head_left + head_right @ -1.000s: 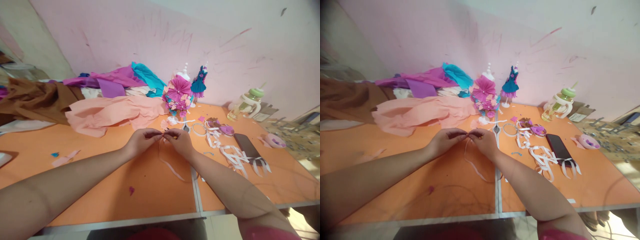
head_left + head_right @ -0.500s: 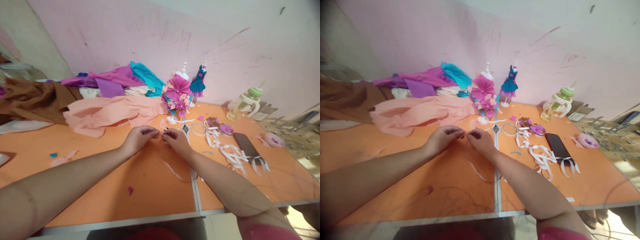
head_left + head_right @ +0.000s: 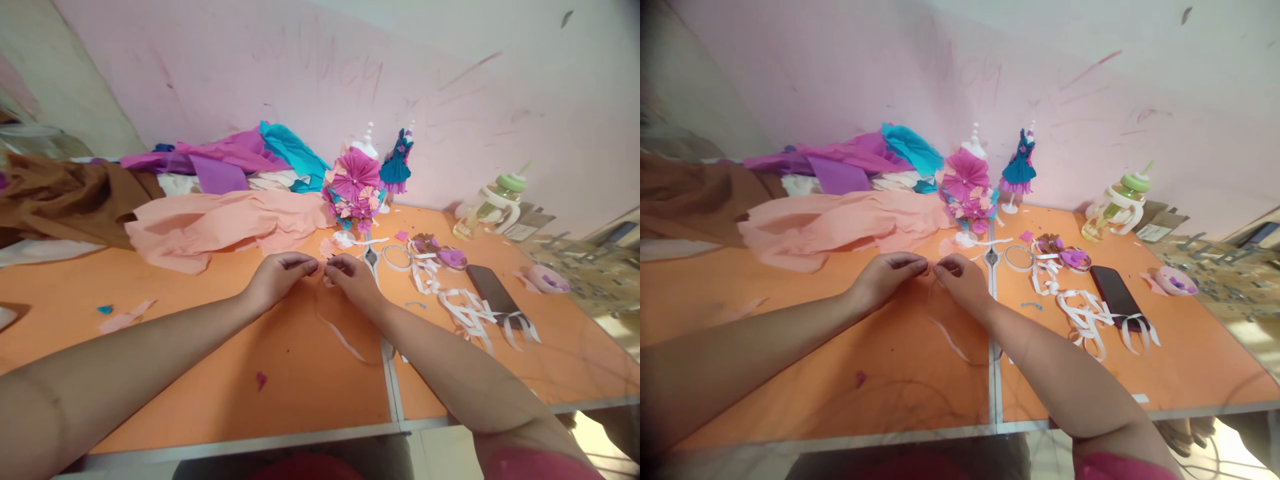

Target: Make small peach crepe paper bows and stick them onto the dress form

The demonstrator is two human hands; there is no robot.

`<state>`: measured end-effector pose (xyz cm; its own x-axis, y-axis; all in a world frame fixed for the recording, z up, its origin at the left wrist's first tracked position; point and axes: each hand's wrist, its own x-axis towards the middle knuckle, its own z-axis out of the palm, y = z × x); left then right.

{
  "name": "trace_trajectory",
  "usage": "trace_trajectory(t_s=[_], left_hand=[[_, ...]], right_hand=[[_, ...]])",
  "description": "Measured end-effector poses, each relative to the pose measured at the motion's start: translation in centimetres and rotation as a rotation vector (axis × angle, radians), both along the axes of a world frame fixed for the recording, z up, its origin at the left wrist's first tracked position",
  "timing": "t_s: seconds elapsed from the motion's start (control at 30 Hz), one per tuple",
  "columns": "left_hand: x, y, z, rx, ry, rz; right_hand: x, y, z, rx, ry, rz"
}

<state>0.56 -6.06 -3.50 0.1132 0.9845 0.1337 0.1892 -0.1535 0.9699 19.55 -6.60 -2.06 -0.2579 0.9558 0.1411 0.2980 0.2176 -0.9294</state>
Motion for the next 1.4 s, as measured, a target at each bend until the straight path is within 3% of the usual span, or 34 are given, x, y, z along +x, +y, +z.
trace_trajectory(t_s=[0.37,0.6,0.9,1.03,1.17,1.4], left_hand=[[0.16,-0.19,0.42,0.013,0.044,-0.023],[0.06,-0.33,0.21,0.021,0.179,-0.113],[0.17,-0.23,-0.03,-0.099,-0.073,-0.197],[0.06,-0.04,-0.09,-0.111,-0.123,-0.09],[-0.03,-0.07,0.31,-0.12,-0.075,0.035],[0.3,-0.55,0.81,-0.064,-0.034,0.002]], right_hand=[[0.16,0.23,0.07,-0.012,-0.001,-0.047],[0.35,0.32,0.18,0.093,-0.175,-0.058],[0.31,0.04,0.6,0.018,-0.062,0.018],[0.28,0.09,0.4,-0.044,-0.008,0.009],[0.41,0.3,0.17,-0.041,-0.092,0.047],[0.44,0.48,-0.14,-0.048,-0.051,0.054]])
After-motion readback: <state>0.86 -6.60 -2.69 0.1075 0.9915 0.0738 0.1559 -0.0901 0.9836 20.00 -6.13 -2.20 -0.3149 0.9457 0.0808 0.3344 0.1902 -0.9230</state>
